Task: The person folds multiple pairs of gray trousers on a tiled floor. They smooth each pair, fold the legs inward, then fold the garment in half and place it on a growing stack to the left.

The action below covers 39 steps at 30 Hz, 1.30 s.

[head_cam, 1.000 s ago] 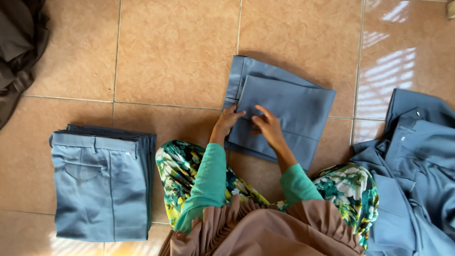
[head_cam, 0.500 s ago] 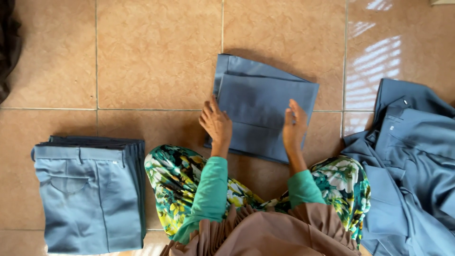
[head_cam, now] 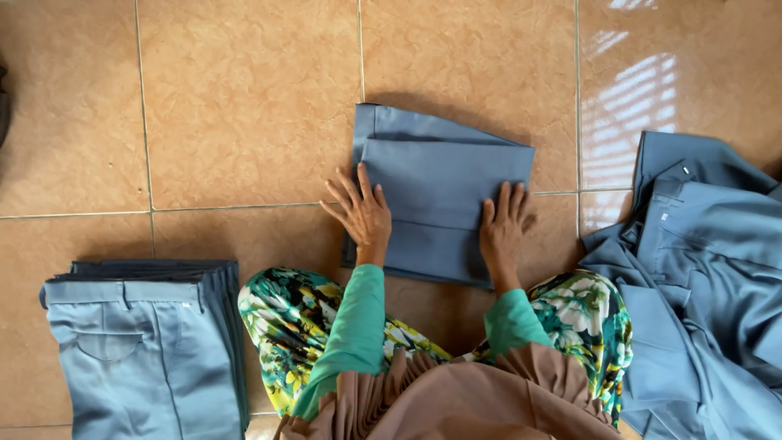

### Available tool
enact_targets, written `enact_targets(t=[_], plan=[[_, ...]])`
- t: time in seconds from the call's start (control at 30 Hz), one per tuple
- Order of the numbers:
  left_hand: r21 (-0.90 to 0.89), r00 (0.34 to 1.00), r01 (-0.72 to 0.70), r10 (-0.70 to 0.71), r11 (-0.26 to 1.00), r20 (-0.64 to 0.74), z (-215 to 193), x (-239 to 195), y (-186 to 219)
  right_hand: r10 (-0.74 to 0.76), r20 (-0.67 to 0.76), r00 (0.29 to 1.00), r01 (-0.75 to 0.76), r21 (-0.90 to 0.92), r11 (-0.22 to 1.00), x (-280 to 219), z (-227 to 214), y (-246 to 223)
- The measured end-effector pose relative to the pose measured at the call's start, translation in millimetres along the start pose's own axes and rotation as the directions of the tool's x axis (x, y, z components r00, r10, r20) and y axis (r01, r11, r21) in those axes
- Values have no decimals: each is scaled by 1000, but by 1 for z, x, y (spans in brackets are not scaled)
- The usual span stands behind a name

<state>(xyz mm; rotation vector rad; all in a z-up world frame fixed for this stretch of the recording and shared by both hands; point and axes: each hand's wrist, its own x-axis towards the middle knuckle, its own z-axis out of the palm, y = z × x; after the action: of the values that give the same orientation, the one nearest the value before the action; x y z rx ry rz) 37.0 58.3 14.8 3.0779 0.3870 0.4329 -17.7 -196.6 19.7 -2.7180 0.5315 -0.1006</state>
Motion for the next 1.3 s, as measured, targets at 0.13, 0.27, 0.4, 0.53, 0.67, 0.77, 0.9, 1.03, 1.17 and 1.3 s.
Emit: enact_targets(t=[0.13,0.27,0.4,0.53,0.67,0.77,0.9,1.03,1.17,1.3], plan=[[-178,982,-187,178,966,-64,-10,5,63,-101,-53,994,98,-49,994,38,24,-32],[-259,938,-344,339,902,-68,22,11,89,-328,37,944,329,-41,943,66,35,-58],[-205,928,-369,346,906,-141,45,54,51,-318,38,947,320,-173,931,97,16,-19],[-64,931,-350,339,935,-136,35,63,33,-246,8,969,246,-56,968,107,22,17],[-87,958,-287,285,954,-38,-2,25,64,-180,-84,980,172,-87,981,72,23,-20],[-210,943,-317,331,925,36,-14,-36,79,-258,-135,957,244,-116,963,10,31,-39],[-245,941,-325,339,913,15,-16,-78,45,-393,-183,901,331,-296,896,-44,26,-15],[-108,973,-226,219,968,-74,-17,-62,-2,-267,-142,953,235,-205,950,-34,3,26],[-32,985,-136,132,990,-109,-31,-62,0,-92,-160,983,82,-69,994,-31,-6,32],[-196,940,-340,337,920,-50,-37,-105,42,-243,-212,947,189,-245,951,-56,8,-5]])
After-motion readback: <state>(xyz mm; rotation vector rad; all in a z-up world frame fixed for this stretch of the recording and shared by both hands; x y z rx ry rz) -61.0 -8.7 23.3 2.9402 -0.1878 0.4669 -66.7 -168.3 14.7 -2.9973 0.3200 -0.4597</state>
